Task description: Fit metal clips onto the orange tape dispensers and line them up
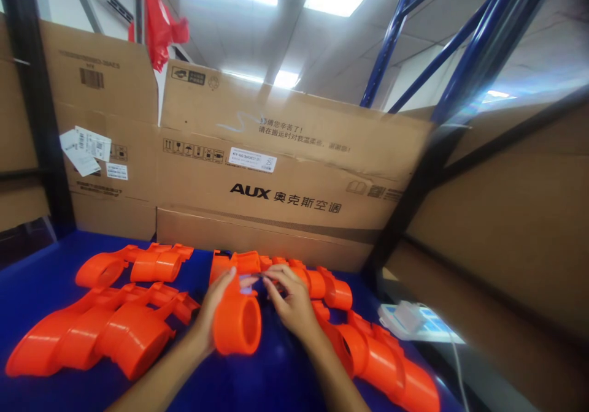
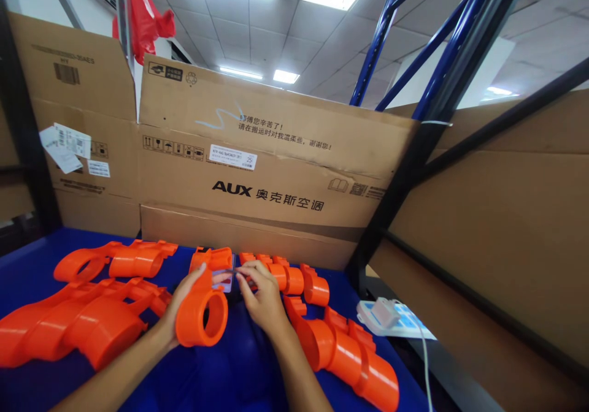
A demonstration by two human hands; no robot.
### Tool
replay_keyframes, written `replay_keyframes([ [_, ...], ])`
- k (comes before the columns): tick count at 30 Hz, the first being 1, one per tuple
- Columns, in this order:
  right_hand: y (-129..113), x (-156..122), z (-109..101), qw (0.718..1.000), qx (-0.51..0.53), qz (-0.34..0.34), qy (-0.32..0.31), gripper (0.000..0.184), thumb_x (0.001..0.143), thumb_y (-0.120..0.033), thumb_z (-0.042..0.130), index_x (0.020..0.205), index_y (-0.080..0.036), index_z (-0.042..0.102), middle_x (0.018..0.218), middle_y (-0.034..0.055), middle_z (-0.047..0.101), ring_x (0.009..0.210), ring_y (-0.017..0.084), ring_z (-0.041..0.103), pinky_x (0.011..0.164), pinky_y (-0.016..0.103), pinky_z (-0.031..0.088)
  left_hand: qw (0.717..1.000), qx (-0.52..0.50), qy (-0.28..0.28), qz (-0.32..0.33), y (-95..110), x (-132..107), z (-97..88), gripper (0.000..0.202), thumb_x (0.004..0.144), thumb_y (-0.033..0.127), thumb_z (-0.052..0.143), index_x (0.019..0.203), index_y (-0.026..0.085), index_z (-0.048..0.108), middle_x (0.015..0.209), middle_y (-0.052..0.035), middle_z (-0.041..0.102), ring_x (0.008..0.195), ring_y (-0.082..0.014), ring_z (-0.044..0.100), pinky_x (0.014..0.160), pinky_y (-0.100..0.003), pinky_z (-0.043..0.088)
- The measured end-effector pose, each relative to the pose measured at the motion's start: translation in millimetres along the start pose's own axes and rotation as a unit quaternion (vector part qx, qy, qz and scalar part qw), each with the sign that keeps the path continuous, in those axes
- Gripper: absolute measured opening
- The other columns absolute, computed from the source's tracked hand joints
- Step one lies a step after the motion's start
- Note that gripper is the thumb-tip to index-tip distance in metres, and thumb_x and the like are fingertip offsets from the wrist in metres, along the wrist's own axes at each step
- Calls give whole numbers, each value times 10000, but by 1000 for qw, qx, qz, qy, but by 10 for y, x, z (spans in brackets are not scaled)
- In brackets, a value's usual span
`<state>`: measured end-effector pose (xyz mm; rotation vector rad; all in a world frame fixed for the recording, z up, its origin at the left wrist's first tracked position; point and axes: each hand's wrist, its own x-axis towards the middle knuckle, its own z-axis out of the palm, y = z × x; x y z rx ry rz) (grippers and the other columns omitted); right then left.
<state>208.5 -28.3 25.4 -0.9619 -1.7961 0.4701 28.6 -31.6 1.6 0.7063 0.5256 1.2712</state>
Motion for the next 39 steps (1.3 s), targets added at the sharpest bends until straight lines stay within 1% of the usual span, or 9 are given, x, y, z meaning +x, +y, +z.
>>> replay_keyframes([
  [5, 34, -26, -84, 991, 106, 68, 36, 261, 925, -461, 604, 884, -204, 620, 739, 30, 657, 619, 164, 626, 570, 277, 519, 995, 71, 18, 62, -10, -16, 4, 408, 712, 487, 806, 903, 147, 688, 735, -55, 745, 530, -144, 633, 558, -241, 495],
  [10, 6, -51, -115, 982, 141, 103, 69, 289, 859, -473, 693, 906, -194, 633, 630, -27, 573, 502, 105, 502, 459, 210, 402, 993, 103, 15, 57, -33, -37, -34, 414, 726, 515, 782, 912, 167, 658, 618, -5, 674, 474, -115, 576, 490, -205, 440],
  [14, -34, -42, -121, 983, 141, 95, 72, 293, 848, -468, 703, 921, -188, 665, 720, 3, 621, 609, 133, 545, 523, 223, 417, 988, 143, 19, 53, -50, -61, -63, 450, 750, 526, 758, 1012, 176, 651, 600, 13, 651, 470, -112, 558, 480, -198, 405],
  [18, -70, -34, -104, 986, 140, 77, 52, 254, 889, -442, 662, 938, -193, 669, 870, 41, 692, 781, 179, 627, 678, 258, 474, 982, 177, 23, 60, -59, -72, -88, 521, 770, 542, 731, 1116, 165, 628, 587, 11, 636, 485, -128, 559, 476, -205, 392],
  [22, -73, -40, -98, 988, 135, 60, 43, 206, 916, -399, 638, 962, -200, 667, 905, 49, 698, 862, 201, 646, 759, 281, 484, 979, 191, 30, 70, -62, -88, -93, 546, 773, 547, 725, 1139, 155, 620, 606, 4, 643, 493, -126, 554, 489, -207, 404],
  [27, -40, -63, -135, 992, 108, 57, 27, 194, 916, -387, 639, 959, -201, 675, 875, 41, 687, 807, 196, 633, 714, 277, 479, 976, 209, 37, 50, -42, -108, -78, 559, 782, 558, 710, 1139, 137, 622, 539, 10, 622, 445, -108, 504, 459, -188, 372],
  [33, 3, -69, -55, 992, 111, 63, 25, 201, 913, -389, 639, 955, -197, 683, 863, 43, 685, 791, 193, 629, 698, 280, 490, 967, 238, -26, 81, 7, -150, -11, 474, 820, 515, 684, 1107, 138, 658, 632, -18, 671, 482, -104, 542, 486, -184, 400],
  [35, 17, -64, -8, 989, 128, 65, 48, 213, 891, -391, 666, 987, -202, 682, 915, 54, 695, 828, 200, 638, 703, 283, 503, 967, 238, -31, 84, 8, -150, -4, 466, 824, 502, 683, 1123, 146, 649, 633, -15, 675, 468, -100, 533, 479, -183, 401],
  [39, 37, -47, -7, 976, 163, 78, 125, 318, 839, -405, 718, 1092, -218, 675, 1023, 75, 690, 830, 198, 640, 609, 261, 507, 969, 223, 19, 103, -6, -119, -35, 459, 792, 486, 718, 1103, 158, 639, 554, 21, 627, 473, -111, 541, 480, -180, 408],
])
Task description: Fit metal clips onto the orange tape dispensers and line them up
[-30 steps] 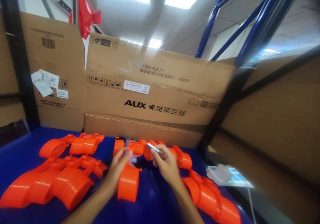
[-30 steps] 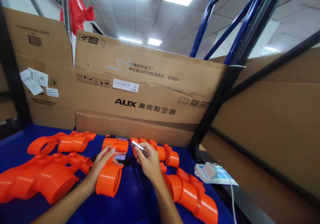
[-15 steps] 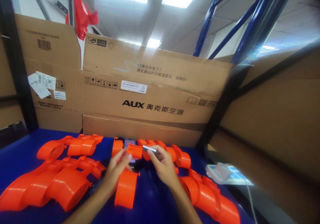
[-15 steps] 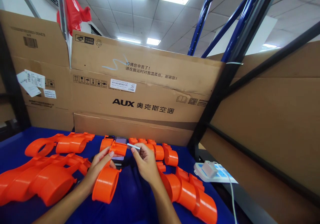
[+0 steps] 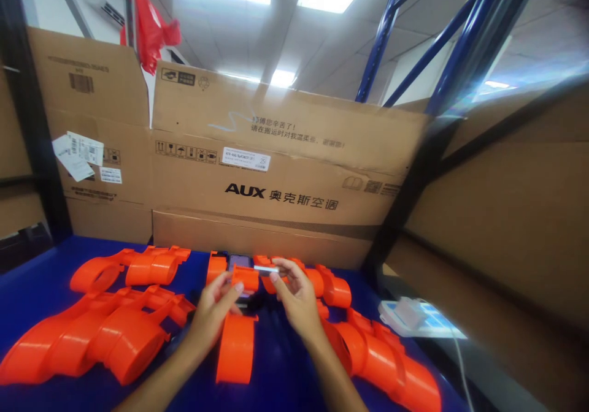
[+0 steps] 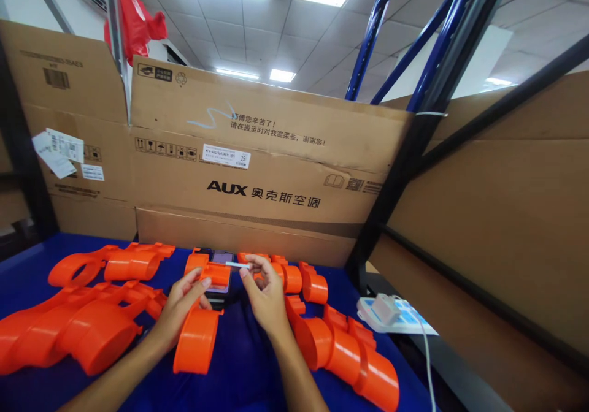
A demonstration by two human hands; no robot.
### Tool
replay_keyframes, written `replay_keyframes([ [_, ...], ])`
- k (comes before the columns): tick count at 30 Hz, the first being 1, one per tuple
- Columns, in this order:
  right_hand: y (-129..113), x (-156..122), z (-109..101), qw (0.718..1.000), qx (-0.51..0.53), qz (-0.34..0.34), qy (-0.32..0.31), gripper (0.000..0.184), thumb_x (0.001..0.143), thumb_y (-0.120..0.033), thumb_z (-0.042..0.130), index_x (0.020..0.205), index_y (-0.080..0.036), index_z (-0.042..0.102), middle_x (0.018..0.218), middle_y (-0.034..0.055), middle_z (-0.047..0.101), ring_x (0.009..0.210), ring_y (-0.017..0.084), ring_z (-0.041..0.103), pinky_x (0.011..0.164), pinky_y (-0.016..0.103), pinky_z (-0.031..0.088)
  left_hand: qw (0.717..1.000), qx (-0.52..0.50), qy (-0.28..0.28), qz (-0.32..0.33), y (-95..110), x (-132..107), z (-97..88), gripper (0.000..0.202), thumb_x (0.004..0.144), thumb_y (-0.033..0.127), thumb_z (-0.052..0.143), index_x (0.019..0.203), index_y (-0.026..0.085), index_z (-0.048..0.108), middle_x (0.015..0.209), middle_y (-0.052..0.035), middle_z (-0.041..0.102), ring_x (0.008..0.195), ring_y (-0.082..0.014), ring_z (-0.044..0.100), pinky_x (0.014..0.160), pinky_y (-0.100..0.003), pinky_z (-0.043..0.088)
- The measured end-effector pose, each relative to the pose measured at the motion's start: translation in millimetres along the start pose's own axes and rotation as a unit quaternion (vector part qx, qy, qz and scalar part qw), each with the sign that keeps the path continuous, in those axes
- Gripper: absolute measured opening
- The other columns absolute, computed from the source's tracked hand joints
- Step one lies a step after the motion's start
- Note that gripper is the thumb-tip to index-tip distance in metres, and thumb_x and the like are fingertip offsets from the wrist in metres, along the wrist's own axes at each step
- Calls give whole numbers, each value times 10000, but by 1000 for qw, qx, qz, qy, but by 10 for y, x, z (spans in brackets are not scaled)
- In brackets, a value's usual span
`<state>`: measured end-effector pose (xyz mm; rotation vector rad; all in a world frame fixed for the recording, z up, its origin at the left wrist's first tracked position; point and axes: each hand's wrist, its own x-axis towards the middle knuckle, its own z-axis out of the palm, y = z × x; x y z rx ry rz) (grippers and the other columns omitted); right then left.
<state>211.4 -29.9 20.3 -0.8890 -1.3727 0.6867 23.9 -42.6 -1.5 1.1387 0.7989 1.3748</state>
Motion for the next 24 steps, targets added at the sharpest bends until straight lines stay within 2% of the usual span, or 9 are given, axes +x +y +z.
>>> replay_keyframes([
  [4, -44, 30, -79, 1000, -5, 10, 9, 271, 848, -415, 700, 1013, -204, 736, 892, 60, 700, 596, 129, 559, 494, 239, 444, 1000, 1, 11, 8, -6, 26, -33, 409, 794, 487, 707, 1032, 158, 658, 534, 25, 609, 470, -110, 533, 465, -178, 393],
  [8, -111, 27, -102, 1000, -11, -3, -3, 254, 855, -413, 690, 984, -210, 772, 844, 49, 694, 554, 116, 528, 514, 259, 460, 1000, -7, 5, -2, 25, 24, -39, 397, 791, 499, 709, 988, 156, 676, 552, 13, 630, 463, -102, 518, 455, -176, 377],
  [13, -155, 5, -79, 999, 0, -9, -33, 245, 855, -411, 694, 975, -218, 784, 948, 69, 687, 564, 114, 526, 524, 277, 475, 999, -24, 7, -25, 57, 21, -24, 382, 772, 503, 734, 924, 156, 688, 546, 10, 638, 451, -111, 530, 446, -186, 382],
  [17, -176, -6, -81, 998, -2, -10, -62, 274, 859, -427, 690, 1040, -244, 781, 1008, 77, 652, 632, 132, 541, 535, 274, 484, 1000, -24, -1, -16, 65, 19, -23, 394, 772, 486, 741, 956, 139, 719, 530, 1, 636, 435, -113, 520, 442, -195, 382],
  [21, -185, -13, -88, 995, -20, -8, -97, 277, 883, -428, 664, 1069, -259, 779, 981, 69, 603, 740, 162, 547, 574, 269, 492, 1000, -4, -16, -8, 46, 19, -37, 421, 797, 482, 721, 1026, 128, 739, 523, 0, 630, 442, -113, 517, 456, -198, 390],
  [24, -155, -23, -77, 993, -37, -15, -110, 262, 893, -421, 657, 1072, -273, 778, 914, 48, 571, 770, 168, 536, 619, 278, 489, 999, 22, -26, -2, 19, 25, -47, 459, 802, 494, 711, 1079, 129, 739, 651, -49, 719, 488, -123, 545, 485, -208, 408],
])
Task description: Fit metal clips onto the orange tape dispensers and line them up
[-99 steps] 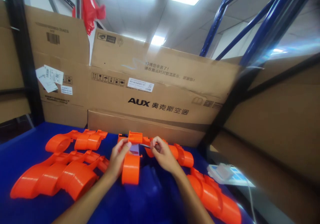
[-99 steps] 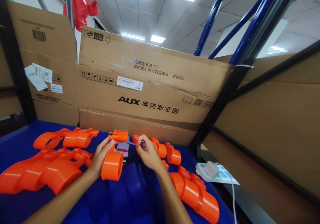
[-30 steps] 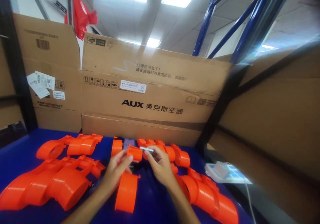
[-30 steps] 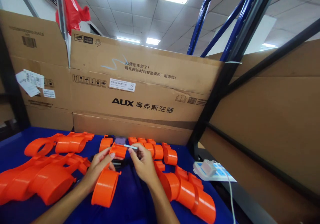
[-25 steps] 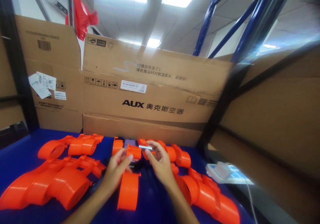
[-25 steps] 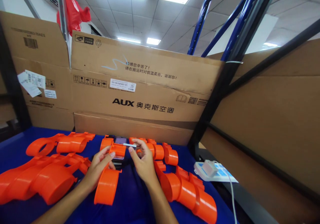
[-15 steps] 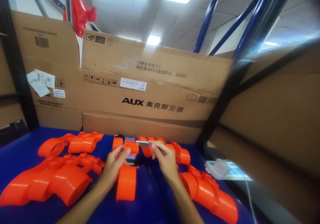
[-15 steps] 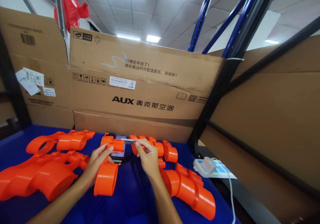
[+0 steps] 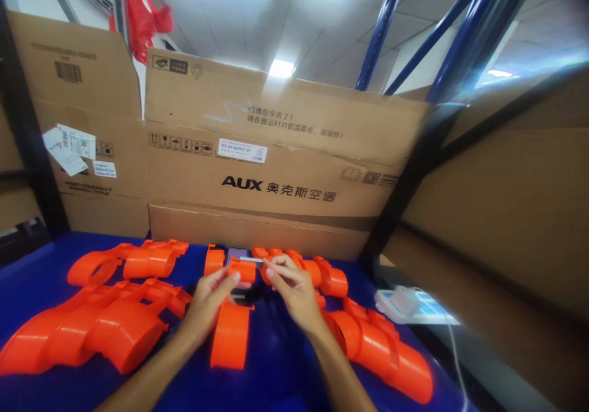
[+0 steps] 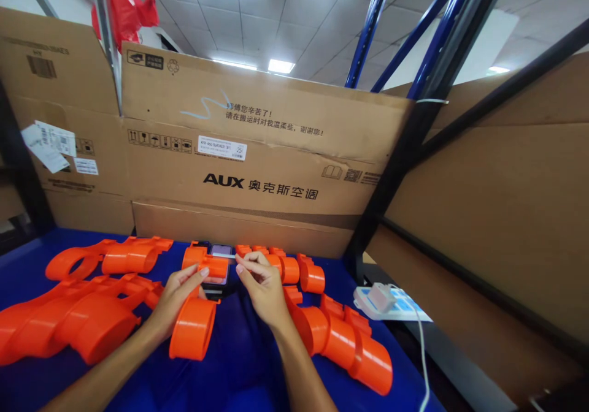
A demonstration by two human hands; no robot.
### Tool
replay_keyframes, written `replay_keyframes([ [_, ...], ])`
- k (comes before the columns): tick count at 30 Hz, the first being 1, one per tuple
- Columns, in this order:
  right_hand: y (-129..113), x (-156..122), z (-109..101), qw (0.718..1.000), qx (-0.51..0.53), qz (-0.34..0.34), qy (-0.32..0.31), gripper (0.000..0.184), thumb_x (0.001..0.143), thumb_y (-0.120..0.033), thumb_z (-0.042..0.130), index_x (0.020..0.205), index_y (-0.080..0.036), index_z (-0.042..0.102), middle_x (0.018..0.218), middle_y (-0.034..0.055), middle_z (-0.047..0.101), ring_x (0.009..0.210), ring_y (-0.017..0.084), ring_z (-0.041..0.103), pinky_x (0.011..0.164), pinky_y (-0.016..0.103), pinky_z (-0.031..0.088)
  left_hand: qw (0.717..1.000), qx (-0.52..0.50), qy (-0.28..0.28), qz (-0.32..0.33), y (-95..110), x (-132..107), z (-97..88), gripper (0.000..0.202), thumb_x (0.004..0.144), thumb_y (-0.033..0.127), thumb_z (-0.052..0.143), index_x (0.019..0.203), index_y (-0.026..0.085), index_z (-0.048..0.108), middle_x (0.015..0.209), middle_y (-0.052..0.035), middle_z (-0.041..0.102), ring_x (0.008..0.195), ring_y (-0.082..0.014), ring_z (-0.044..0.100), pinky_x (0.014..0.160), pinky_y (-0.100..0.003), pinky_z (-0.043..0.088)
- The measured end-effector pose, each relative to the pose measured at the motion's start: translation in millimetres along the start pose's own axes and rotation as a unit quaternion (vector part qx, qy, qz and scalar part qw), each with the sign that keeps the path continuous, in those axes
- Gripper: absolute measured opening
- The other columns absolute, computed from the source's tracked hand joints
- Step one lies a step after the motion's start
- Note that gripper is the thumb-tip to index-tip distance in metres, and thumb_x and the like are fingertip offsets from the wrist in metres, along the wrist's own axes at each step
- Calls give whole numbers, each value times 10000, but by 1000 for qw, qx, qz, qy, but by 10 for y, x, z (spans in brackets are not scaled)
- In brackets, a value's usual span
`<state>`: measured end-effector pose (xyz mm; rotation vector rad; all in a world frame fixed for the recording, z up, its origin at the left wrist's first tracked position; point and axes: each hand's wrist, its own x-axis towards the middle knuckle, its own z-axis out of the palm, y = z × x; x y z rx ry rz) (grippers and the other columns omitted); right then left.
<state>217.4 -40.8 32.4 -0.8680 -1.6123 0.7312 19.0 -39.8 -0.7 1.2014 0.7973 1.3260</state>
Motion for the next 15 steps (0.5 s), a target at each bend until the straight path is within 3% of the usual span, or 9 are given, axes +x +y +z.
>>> replay_keyframes([
  [4, 48, -11, 39, 1000, -20, -20, -12, 239, 901, -413, 656, 1060, -284, 780, 865, 27, 556, 793, 167, 529, 701, 298, 482, 1000, 18, -9, -6, -22, 0, 7, 550, 784, 532, 708, 1156, 126, 721, 854, -114, 779, 498, -138, 564, 488, -234, 420],
  [10, 33, -10, 30, 998, -28, -24, -44, 277, 917, -423, 633, 1105, -268, 763, 883, 35, 616, 857, 186, 572, 807, 342, 503, 1000, 18, -9, -4, -7, -5, 13, 555, 758, 533, 727, 1139, 128, 723, 855, -122, 779, 520, -165, 604, 528, -266, 471],
  [15, 82, -2, -20, 999, -28, -11, -43, 307, 926, -361, 619, 1201, -254, 701, 1084, 67, 708, 974, 213, 647, 878, 373, 521, 1000, 8, -11, -3, 2, -2, 6, 548, 767, 513, 729, 1161, 136, 680, 874, -123, 776, 502, -132, 599, 501, -227, 447],
])
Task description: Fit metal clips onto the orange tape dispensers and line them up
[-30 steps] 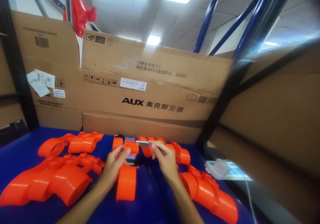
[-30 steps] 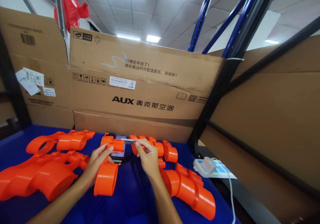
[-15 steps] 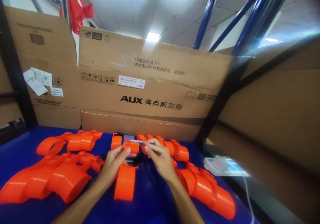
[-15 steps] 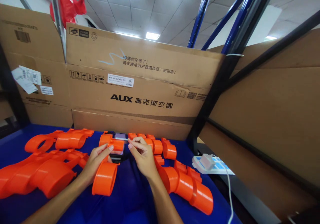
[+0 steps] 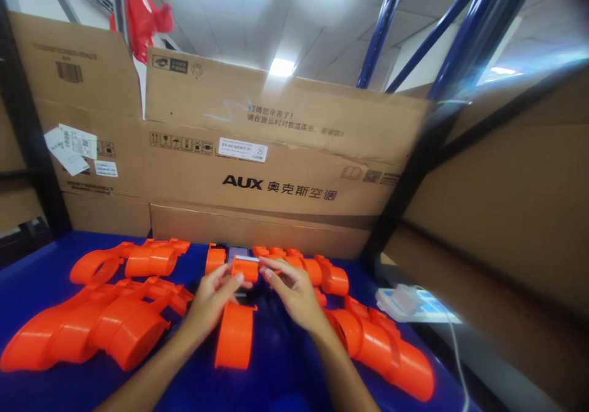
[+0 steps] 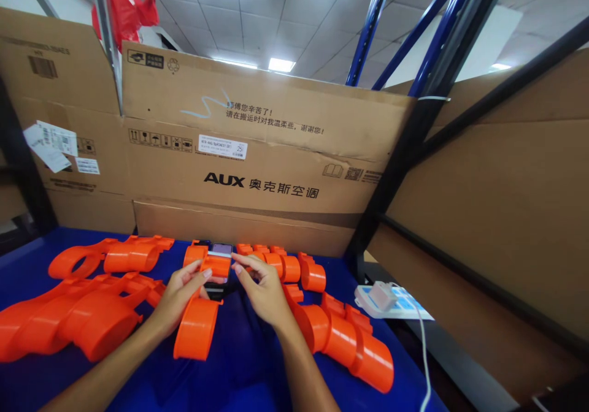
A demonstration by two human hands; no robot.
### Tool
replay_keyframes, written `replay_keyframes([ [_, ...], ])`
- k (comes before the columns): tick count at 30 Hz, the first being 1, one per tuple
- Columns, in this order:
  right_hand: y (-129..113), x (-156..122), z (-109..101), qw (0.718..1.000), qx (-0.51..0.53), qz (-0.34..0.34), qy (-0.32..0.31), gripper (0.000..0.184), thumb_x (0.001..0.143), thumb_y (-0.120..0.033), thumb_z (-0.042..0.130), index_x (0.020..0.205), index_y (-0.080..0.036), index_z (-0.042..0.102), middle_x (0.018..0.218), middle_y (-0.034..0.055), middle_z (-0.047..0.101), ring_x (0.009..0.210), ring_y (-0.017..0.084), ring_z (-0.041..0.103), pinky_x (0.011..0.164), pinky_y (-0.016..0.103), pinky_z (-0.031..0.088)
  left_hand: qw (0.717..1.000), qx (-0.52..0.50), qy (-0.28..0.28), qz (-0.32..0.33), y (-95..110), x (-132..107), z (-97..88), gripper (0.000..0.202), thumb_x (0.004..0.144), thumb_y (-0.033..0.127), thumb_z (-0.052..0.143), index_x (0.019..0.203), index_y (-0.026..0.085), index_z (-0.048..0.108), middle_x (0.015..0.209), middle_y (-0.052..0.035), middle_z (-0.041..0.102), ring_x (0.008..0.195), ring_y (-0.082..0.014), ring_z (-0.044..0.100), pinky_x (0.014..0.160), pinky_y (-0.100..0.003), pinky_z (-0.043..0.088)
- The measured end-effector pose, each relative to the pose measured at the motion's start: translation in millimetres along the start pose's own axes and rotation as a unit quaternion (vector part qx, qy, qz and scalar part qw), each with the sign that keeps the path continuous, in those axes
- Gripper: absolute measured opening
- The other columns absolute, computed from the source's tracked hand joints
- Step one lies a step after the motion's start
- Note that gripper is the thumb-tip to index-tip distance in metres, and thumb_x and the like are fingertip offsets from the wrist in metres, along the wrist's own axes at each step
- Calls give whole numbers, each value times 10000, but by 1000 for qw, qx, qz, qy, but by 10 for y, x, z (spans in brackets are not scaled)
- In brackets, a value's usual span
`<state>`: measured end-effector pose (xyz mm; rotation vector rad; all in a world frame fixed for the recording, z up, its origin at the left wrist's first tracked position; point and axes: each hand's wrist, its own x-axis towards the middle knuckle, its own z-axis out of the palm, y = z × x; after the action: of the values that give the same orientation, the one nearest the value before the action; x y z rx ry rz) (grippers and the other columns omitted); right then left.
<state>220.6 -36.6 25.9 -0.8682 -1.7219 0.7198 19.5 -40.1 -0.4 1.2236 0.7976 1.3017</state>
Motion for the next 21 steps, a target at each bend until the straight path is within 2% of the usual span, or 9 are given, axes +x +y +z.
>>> replay_keyframes([
  [4, 67, -17, -65, 993, -114, 13, 16, 313, 904, -238, 588, 1203, -225, 682, 1048, 82, 733, 936, 221, 677, 839, 372, 538, 999, -13, 30, 0, 1, 14, -5, 474, 770, 502, 727, 1074, 141, 683, 666, -50, 725, 459, -120, 571, 466, -201, 407],
  [7, 80, -50, -108, 975, -217, 10, -52, 355, 821, -110, 587, 1138, -218, 706, 1060, 85, 734, 964, 233, 671, 879, 382, 522, 999, -22, 39, 1, 2, 20, -10, 431, 780, 484, 722, 1042, 145, 676, 556, -5, 660, 472, -132, 585, 470, -197, 409],
  [9, 67, -75, -116, 964, -246, 9, -102, 409, 786, -66, 578, 1143, -223, 704, 1075, 81, 735, 976, 235, 671, 894, 375, 516, 999, -21, 36, 4, 8, 12, -7, 415, 792, 472, 715, 1044, 146, 668, 568, -8, 666, 489, -137, 597, 472, -196, 409],
  [11, 41, -94, -110, 959, -252, 4, -126, 435, 789, -58, 570, 1167, -232, 697, 1093, 75, 738, 989, 237, 675, 902, 367, 514, 999, -14, 29, 5, 18, -2, 0, 408, 802, 464, 708, 1052, 145, 661, 616, -25, 695, 500, -137, 603, 473, -197, 408],
  [15, -14, -108, -88, 960, -239, -16, -147, 429, 812, -66, 559, 1159, -266, 710, 1101, 48, 752, 1001, 237, 687, 901, 352, 516, 999, -11, 31, -1, 31, -20, 16, 434, 783, 480, 721, 1053, 146, 664, 669, -44, 727, 488, -135, 599, 475, -207, 413],
  [21, 8, -99, -58, 959, -242, 4, -148, 429, 775, -39, 564, 1100, -265, 730, 1062, 40, 760, 963, 235, 694, 853, 331, 523, 999, -18, 25, -8, 29, -9, 22, 498, 753, 508, 734, 1091, 147, 678, 825, -100, 772, 516, -137, 613, 485, -217, 422],
])
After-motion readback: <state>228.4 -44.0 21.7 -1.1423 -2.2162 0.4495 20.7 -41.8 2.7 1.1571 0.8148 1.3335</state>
